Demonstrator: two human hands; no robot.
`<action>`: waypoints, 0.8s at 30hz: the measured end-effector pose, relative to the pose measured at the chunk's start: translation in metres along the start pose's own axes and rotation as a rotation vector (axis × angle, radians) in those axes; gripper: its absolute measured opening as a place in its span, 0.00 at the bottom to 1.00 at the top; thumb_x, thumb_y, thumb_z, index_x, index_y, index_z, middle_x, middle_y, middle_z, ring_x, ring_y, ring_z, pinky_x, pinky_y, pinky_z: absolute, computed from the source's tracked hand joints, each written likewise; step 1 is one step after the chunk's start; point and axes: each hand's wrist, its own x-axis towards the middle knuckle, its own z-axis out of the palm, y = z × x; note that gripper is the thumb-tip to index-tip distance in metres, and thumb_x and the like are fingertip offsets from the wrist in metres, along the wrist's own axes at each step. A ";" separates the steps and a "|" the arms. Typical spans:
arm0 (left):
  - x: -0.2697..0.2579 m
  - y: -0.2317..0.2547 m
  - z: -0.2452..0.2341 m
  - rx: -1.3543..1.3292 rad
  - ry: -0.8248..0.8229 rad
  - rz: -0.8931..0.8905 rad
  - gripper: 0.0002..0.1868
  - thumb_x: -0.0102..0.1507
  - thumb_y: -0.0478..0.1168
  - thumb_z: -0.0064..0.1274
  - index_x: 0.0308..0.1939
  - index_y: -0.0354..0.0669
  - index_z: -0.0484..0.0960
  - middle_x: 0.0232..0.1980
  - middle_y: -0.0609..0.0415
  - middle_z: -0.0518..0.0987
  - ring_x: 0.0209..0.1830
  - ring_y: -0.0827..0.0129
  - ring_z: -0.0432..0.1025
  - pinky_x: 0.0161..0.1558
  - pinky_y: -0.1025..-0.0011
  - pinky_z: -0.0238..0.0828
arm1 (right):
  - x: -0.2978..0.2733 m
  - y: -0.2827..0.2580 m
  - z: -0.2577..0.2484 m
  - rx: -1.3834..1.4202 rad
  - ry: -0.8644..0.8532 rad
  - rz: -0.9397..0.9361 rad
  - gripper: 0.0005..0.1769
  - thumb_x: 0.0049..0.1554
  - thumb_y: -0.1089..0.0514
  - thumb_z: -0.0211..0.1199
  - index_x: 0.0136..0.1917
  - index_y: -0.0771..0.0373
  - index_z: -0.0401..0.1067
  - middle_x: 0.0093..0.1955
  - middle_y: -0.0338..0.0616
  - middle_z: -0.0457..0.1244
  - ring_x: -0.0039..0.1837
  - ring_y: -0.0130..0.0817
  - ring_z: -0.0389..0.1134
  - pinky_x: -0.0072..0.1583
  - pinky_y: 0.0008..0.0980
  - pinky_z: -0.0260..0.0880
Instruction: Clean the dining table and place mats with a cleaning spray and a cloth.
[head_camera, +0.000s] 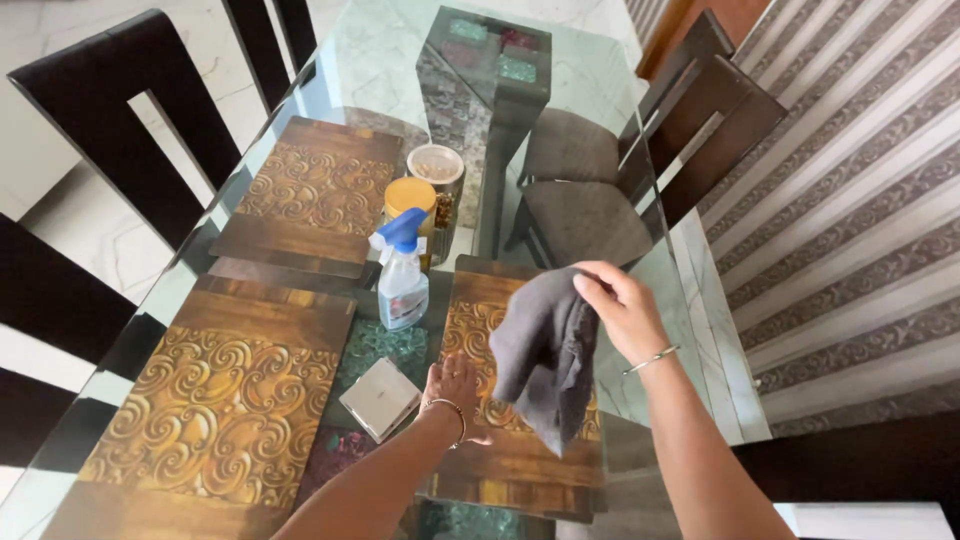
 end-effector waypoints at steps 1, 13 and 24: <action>0.012 0.007 0.002 -0.004 0.004 -0.016 0.75 0.48 0.75 0.66 0.80 0.35 0.41 0.83 0.39 0.41 0.83 0.46 0.35 0.77 0.46 0.34 | 0.001 0.022 0.005 0.007 -0.011 -0.010 0.17 0.63 0.53 0.62 0.60 0.66 0.76 0.50 0.41 0.70 0.51 0.21 0.68 0.54 0.23 0.69; 0.034 0.017 0.025 0.235 -0.179 -0.055 0.80 0.39 0.81 0.66 0.79 0.33 0.51 0.84 0.37 0.41 0.85 0.39 0.29 0.78 0.43 0.32 | -0.086 0.175 0.138 -0.754 -0.227 -0.243 0.29 0.59 0.41 0.54 0.74 0.40 0.63 0.79 0.46 0.51 0.79 0.56 0.47 0.73 0.61 0.39; 0.039 0.017 0.032 0.137 -0.154 -0.093 0.91 0.37 0.79 0.70 0.79 0.28 0.29 0.84 0.34 0.28 0.84 0.42 0.28 0.78 0.45 0.31 | 0.038 0.264 0.109 -0.940 -0.098 -0.063 0.32 0.59 0.33 0.52 0.75 0.33 0.60 0.82 0.39 0.49 0.82 0.49 0.45 0.73 0.73 0.38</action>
